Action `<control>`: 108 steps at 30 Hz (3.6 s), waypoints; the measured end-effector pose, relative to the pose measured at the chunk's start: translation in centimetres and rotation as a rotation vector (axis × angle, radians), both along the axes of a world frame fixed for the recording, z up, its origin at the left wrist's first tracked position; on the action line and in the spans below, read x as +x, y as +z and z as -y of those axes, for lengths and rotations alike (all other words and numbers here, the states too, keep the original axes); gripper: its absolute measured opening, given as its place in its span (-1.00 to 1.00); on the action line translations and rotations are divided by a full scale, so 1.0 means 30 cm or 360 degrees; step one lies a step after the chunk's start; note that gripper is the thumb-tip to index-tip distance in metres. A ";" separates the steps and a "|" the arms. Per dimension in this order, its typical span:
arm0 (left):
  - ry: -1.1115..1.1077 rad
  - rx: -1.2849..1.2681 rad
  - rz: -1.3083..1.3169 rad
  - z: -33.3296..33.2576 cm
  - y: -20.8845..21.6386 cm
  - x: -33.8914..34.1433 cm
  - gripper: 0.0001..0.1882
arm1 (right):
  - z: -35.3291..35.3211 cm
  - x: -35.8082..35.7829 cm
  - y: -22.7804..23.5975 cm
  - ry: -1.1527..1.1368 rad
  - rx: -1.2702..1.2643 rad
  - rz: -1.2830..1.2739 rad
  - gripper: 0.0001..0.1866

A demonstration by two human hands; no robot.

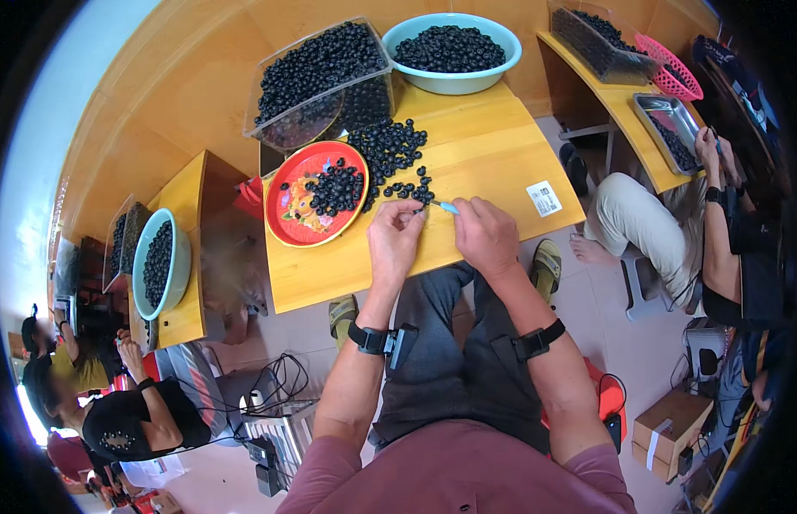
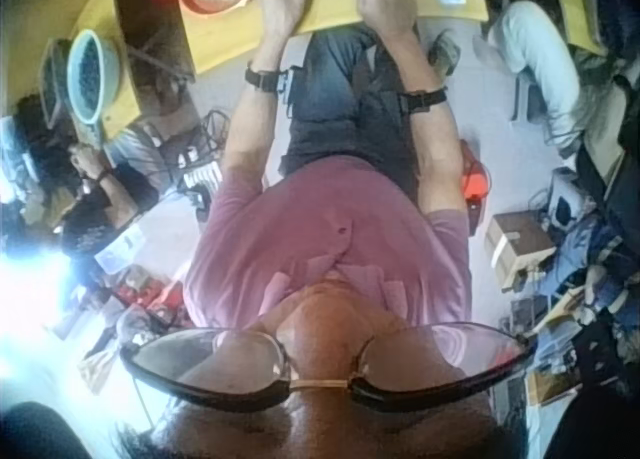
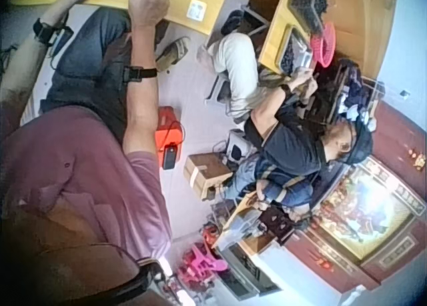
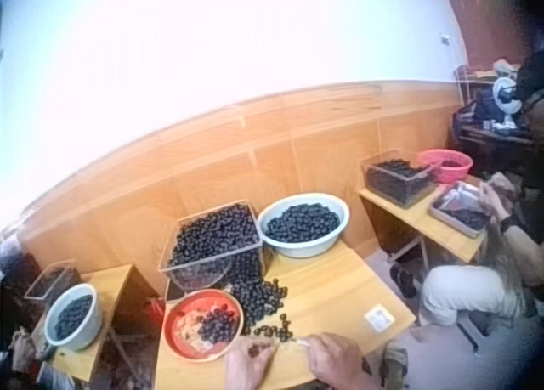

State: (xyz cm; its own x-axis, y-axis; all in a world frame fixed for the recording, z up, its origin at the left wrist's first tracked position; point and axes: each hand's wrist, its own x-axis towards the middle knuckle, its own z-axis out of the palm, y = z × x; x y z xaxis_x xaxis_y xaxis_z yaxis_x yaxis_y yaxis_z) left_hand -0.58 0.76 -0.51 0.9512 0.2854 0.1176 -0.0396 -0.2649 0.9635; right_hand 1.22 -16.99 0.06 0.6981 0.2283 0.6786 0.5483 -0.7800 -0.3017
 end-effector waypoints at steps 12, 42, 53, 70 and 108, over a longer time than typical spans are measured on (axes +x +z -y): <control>-0.0005 0.0122 0.0153 0.025 0.007 -0.018 -0.72 | 0.004 -0.004 0.011 0.0196 -0.0075 0.0006 -0.96; -0.0045 -0.0085 0.0283 0.018 0.006 -0.026 -0.76 | -0.005 0.004 0.006 0.0134 -0.0111 -0.0038 -0.95; -0.0024 -0.0082 0.0357 0.009 0.002 -0.037 -0.85 | -0.001 -0.003 0.004 0.0002 -0.0084 -0.0028 -0.97; -0.0032 0.0024 0.0371 0.025 0.018 -0.040 -0.79 | 0.001 -0.004 0.001 0.0026 -0.0018 0.0005 -0.98; -0.0052 -0.0190 0.0226 0.004 -0.013 -0.034 -0.74 | -0.013 0.007 0.002 0.0135 -0.0147 -0.0028 -0.95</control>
